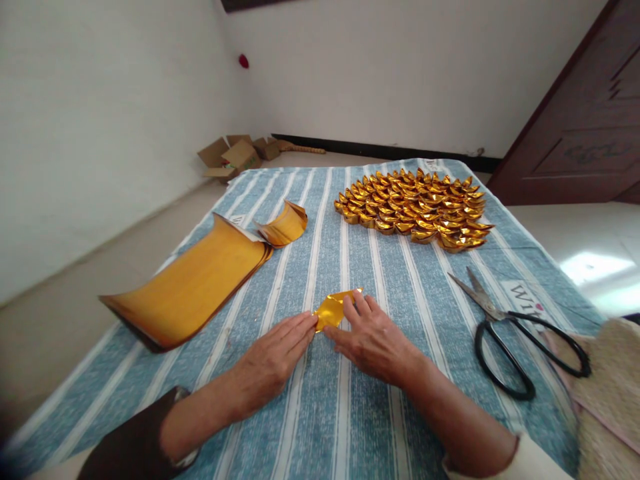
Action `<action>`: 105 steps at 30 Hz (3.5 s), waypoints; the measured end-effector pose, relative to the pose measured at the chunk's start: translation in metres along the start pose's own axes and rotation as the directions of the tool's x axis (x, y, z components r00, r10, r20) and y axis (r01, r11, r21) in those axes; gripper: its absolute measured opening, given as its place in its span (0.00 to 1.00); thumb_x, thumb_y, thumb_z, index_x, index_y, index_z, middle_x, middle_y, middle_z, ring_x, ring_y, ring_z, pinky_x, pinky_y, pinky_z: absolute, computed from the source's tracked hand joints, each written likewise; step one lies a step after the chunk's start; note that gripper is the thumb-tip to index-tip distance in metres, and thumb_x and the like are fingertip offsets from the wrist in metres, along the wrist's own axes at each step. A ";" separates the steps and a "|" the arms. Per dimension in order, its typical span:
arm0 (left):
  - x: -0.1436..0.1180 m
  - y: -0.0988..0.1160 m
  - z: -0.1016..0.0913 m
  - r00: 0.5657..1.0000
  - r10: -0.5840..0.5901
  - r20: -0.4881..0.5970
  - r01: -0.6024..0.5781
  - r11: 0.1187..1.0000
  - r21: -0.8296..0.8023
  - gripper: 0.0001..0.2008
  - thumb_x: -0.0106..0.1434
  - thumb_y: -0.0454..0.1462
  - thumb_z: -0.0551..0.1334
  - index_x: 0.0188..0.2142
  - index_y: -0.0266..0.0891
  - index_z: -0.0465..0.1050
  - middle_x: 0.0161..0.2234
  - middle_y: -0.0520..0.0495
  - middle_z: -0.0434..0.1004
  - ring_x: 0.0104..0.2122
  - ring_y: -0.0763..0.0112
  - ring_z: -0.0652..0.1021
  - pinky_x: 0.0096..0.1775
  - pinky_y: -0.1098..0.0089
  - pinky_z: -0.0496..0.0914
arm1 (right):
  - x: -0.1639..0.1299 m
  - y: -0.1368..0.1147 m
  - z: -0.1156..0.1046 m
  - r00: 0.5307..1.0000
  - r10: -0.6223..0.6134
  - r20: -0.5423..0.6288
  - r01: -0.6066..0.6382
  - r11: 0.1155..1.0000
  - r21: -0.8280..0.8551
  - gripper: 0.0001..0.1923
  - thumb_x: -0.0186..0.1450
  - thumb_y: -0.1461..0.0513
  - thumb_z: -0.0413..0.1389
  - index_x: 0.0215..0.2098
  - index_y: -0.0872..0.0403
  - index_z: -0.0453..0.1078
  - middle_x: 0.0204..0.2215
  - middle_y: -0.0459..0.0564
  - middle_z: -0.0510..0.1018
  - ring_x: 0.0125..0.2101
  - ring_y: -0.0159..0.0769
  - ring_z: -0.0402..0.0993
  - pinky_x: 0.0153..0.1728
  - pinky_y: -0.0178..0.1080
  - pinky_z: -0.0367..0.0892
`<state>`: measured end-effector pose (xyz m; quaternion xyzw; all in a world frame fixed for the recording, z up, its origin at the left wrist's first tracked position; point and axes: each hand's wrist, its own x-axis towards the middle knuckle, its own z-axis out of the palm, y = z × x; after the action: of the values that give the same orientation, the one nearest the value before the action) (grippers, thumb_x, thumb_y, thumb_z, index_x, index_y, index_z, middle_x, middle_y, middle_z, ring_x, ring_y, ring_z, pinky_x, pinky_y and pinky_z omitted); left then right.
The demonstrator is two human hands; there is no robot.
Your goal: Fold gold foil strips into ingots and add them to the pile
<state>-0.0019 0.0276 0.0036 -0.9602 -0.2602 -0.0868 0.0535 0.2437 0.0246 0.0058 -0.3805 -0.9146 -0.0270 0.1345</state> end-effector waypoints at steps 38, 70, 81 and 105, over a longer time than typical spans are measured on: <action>0.008 0.004 -0.004 0.996 -0.080 -0.044 0.074 0.989 -0.132 0.16 0.71 0.30 0.49 0.54 0.34 0.69 0.54 0.36 0.71 0.59 0.55 0.68 0.56 0.52 0.69 | -0.005 0.000 0.005 0.999 0.038 0.030 -0.039 0.997 0.067 0.27 0.62 0.62 0.64 0.58 0.46 0.66 0.56 0.62 0.66 0.60 0.62 0.61 0.52 0.61 0.69; -0.006 -0.022 -0.014 0.996 0.039 0.085 -0.030 0.995 -0.097 0.19 0.67 0.25 0.51 0.55 0.36 0.68 0.59 0.38 0.70 0.61 0.51 0.67 0.59 0.41 0.58 | -0.005 0.002 0.007 0.998 0.033 -0.047 -0.029 0.996 0.085 0.10 0.69 0.65 0.54 0.47 0.54 0.73 0.49 0.61 0.72 0.58 0.55 0.64 0.52 0.57 0.69; -0.020 -0.023 -0.023 0.993 -0.031 0.111 0.041 0.995 -0.090 0.17 0.68 0.26 0.51 0.51 0.36 0.71 0.59 0.36 0.70 0.63 0.51 0.64 0.58 0.40 0.60 | -0.003 0.002 0.007 0.996 0.038 -0.083 -0.027 0.991 0.128 0.09 0.69 0.66 0.53 0.44 0.53 0.73 0.47 0.59 0.73 0.56 0.53 0.65 0.50 0.58 0.70; 0.058 -0.013 -0.033 0.816 -0.490 0.308 0.516 0.856 -0.006 0.10 0.65 0.37 0.59 0.28 0.38 0.73 0.29 0.46 0.77 0.36 0.61 0.76 0.38 0.64 0.70 | -0.002 0.000 0.012 0.989 0.054 -0.137 -0.047 0.998 0.053 0.07 0.68 0.61 0.55 0.42 0.53 0.73 0.45 0.59 0.73 0.52 0.52 0.67 0.48 0.55 0.70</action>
<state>0.0364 0.0620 0.0476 -0.8604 -0.5055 0.0348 -0.0537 0.2421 0.0253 -0.0060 -0.3972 -0.8936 -0.0272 0.2074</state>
